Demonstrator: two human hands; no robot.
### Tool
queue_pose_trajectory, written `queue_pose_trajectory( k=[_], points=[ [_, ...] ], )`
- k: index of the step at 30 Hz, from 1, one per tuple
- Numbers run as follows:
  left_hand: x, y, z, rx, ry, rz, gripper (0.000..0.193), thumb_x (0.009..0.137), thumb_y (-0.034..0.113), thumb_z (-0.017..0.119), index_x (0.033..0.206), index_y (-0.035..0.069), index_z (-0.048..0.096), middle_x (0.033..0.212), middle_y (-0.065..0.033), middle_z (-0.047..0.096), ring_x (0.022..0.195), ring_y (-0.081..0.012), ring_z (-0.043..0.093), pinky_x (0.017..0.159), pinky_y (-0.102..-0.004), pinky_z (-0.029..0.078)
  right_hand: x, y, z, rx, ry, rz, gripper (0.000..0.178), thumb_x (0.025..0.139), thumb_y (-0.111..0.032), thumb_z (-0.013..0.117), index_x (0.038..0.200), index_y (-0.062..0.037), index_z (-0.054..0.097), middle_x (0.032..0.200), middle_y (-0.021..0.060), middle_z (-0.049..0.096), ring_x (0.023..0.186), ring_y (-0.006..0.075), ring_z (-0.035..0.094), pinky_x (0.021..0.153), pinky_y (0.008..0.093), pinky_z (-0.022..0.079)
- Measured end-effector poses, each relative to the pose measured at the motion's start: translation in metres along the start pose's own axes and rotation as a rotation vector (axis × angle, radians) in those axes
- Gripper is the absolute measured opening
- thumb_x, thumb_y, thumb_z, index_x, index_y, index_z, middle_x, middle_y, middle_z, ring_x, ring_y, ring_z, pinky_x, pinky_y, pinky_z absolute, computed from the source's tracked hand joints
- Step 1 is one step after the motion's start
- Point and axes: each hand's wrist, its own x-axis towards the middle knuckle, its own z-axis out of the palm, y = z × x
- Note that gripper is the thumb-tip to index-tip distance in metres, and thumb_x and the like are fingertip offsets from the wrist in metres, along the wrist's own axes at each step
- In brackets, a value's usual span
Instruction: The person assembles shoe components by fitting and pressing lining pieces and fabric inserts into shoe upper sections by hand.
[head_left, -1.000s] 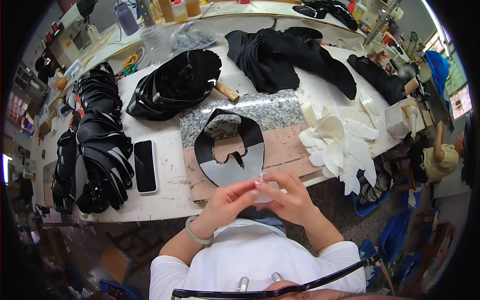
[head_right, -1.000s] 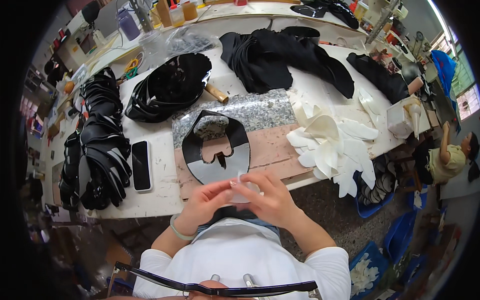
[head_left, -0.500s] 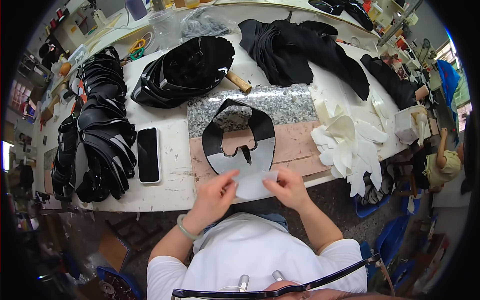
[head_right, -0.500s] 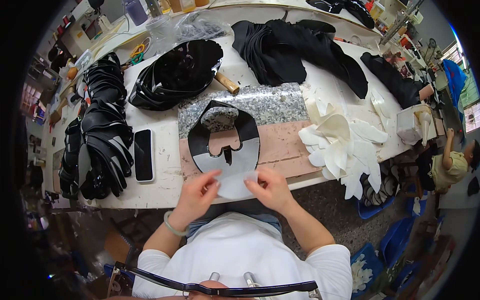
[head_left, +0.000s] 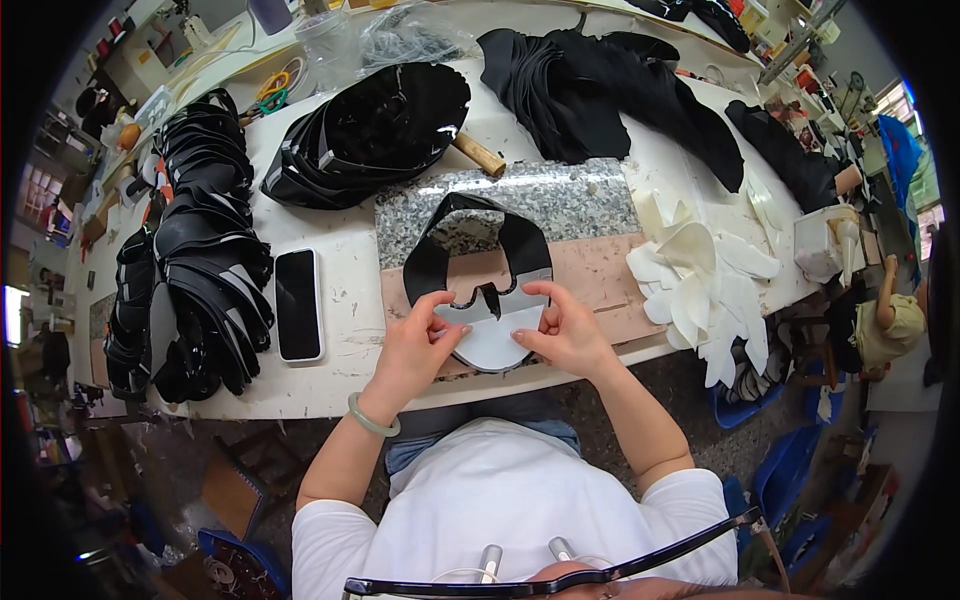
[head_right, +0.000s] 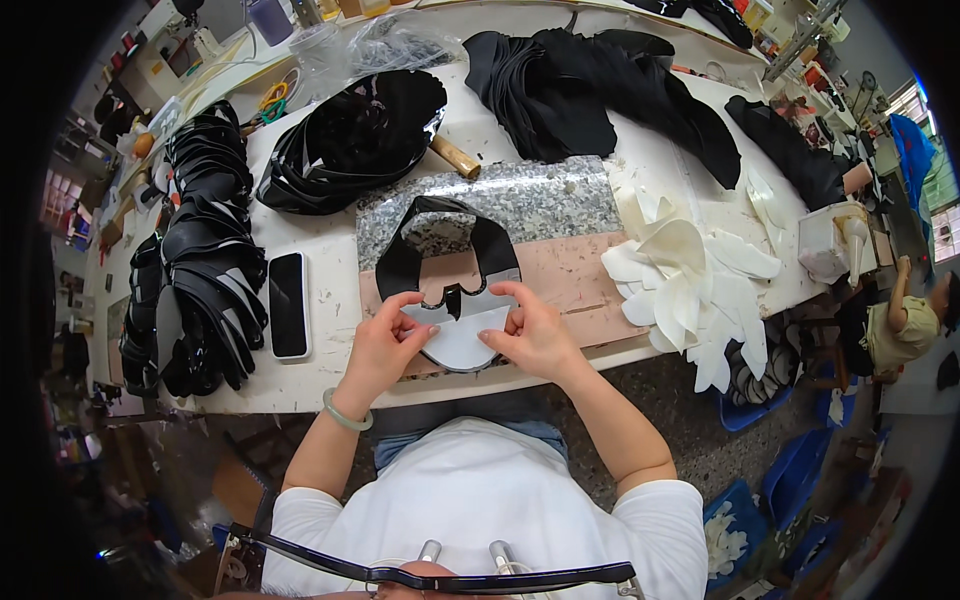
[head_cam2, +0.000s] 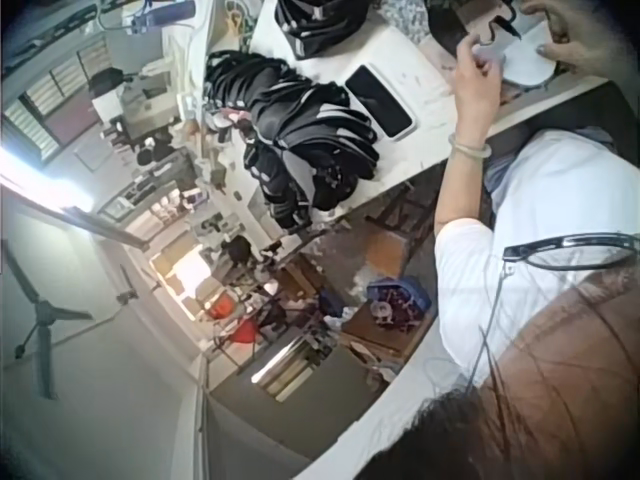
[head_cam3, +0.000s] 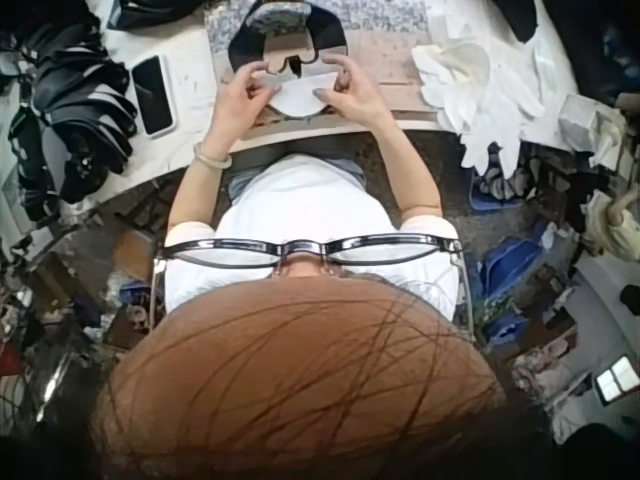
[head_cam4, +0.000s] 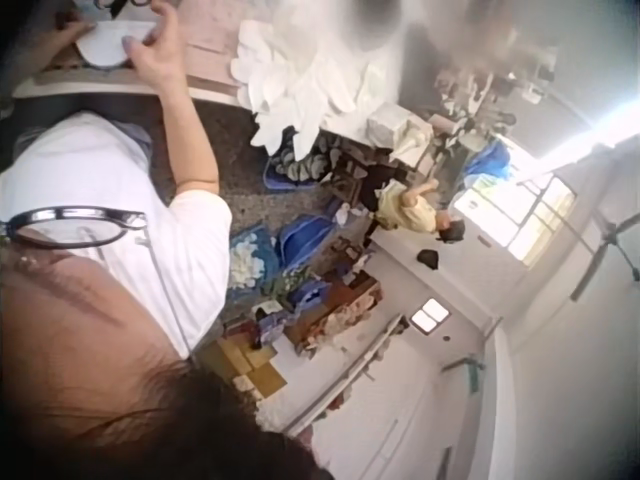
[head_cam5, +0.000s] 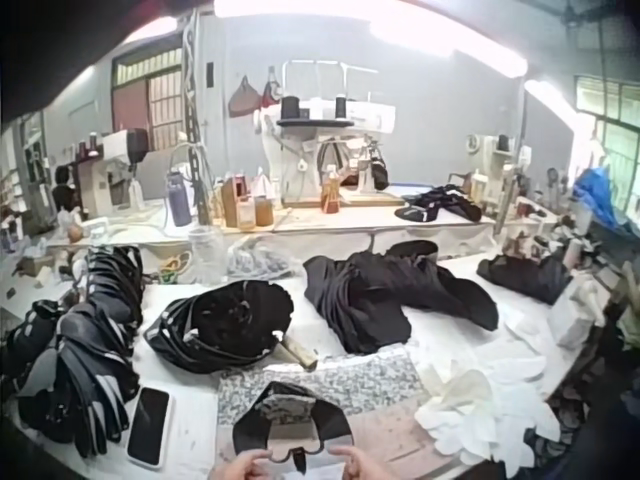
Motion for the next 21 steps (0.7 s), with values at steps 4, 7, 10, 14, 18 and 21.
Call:
queue_pose_trajectory(
  k=[4,7,10,14,18,21],
  points=[
    [0.001,0.0,0.001,0.042,-0.009,-0.005,0.038,0.081,0.01,0.072,0.115,0.003,0.056,0.071,-0.0068,0.064,0.062,-0.0093,0.059,0.059,-0.0231,0.048,0.001,0.001,0.002,-0.017,0.011,-0.082,0.054,0.079,-0.007,0.072,0.125,-0.0027,0.043,0.059,0.0,0.053,0.048,0.0051,0.05,0.043,0.0208,0.037],
    [0.002,0.001,0.003,0.045,0.013,-0.017,0.037,0.081,0.009,0.071,0.114,0.002,0.057,0.069,-0.0071,0.063,0.061,-0.0098,0.059,0.057,-0.0237,0.048,0.001,-0.002,0.004,-0.098,0.025,-0.064,0.055,0.079,-0.009,0.072,0.125,-0.0029,0.043,0.059,0.0005,0.053,0.052,0.0055,0.052,0.045,0.023,0.039],
    [0.002,-0.004,0.008,0.19,0.036,0.138,0.033,0.081,0.009,0.07,0.111,0.003,0.057,0.067,-0.0078,0.061,0.057,-0.015,0.059,0.055,-0.0265,0.048,0.0,0.003,0.008,-0.272,0.091,-0.176,0.055,0.078,-0.012,0.072,0.124,-0.003,0.043,0.058,0.0022,0.052,0.053,0.011,0.053,0.049,0.0272,0.041],
    [0.0,-0.007,0.009,0.358,0.115,0.314,0.029,0.078,0.012,0.072,0.104,0.005,0.06,0.075,-0.0067,0.061,0.062,-0.0191,0.058,0.054,-0.0288,0.047,-0.009,-0.007,0.009,-0.608,0.19,-0.244,0.055,0.073,-0.021,0.075,0.12,-0.0058,0.049,0.084,0.009,0.06,0.075,0.0269,0.059,0.064,0.0382,0.048],
    [0.001,-0.009,-0.003,0.661,0.098,0.424,0.023,0.074,0.016,0.072,0.094,0.011,0.063,0.094,-0.002,0.06,0.088,-0.0204,0.054,0.075,-0.0359,0.042,-0.011,0.004,0.0,-0.938,0.231,-0.843,0.038,0.075,-0.017,0.067,0.11,-0.0052,0.057,0.114,0.0104,0.054,0.105,0.0293,0.053,0.08,0.0414,0.047],
    [-0.004,-0.015,0.0,0.721,0.121,0.616,0.019,0.073,0.016,0.068,0.092,0.012,0.063,0.102,-0.0002,0.058,0.101,-0.0192,0.05,0.086,-0.0408,0.035,-0.015,0.014,0.012,-0.873,-0.071,-1.049,0.033,0.077,-0.012,0.058,0.109,-0.0021,0.06,0.116,0.0117,0.054,0.113,0.0321,0.049,0.09,0.0437,0.045]
  ],
)
